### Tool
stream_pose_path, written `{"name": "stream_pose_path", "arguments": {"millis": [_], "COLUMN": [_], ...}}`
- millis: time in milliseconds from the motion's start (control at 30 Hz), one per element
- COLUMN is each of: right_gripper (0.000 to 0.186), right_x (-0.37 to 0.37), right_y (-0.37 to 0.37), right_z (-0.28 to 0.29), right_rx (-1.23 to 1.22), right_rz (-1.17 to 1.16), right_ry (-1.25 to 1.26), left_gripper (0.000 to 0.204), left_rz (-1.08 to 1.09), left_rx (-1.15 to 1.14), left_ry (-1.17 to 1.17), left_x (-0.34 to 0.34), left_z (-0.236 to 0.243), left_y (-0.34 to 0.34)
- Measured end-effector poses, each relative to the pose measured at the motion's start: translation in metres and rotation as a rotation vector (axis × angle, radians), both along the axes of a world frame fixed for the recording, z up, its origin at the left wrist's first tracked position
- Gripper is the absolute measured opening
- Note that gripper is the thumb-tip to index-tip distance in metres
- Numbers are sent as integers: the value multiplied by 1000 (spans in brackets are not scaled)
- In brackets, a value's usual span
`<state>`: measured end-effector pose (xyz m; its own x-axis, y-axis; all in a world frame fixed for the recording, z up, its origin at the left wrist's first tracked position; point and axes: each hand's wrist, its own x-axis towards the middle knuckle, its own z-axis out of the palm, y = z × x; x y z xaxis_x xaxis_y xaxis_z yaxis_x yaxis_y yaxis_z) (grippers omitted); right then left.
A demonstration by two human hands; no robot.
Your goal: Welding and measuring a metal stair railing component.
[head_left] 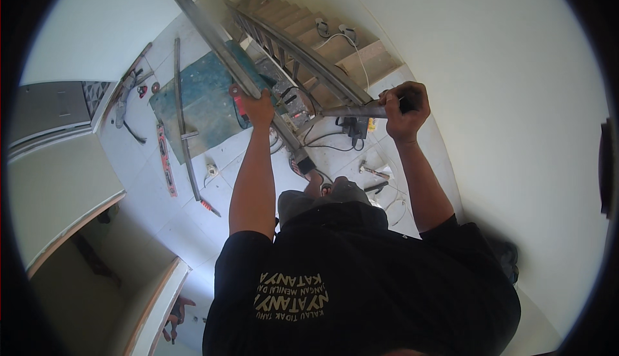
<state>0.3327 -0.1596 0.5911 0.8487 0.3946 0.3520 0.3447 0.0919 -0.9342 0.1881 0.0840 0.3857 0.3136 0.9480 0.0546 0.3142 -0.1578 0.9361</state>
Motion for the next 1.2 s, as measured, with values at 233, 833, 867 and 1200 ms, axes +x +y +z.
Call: {"name": "stream_pose_path", "arguments": {"millis": [233, 833, 867, 1200], "right_gripper": [20, 44, 46, 50], "right_x": [10, 18, 17, 13], "right_y": [-4, 2, 5, 3], "right_z": [0, 15, 12, 12], "right_rx": [-38, -4, 1, 71], "right_rz": [-5, 180, 188, 162], "right_ry": [-46, 224, 232, 271], "left_gripper": [65, 61, 65, 72], "left_rz": [-92, -20, 20, 184], "left_rx": [-94, 58, 87, 81], "left_ry": [97, -489, -465, -436], "left_x": [7, -76, -63, -40], "left_z": [10, 103, 105, 104], "left_y": [3, -165, -162, -164]}}
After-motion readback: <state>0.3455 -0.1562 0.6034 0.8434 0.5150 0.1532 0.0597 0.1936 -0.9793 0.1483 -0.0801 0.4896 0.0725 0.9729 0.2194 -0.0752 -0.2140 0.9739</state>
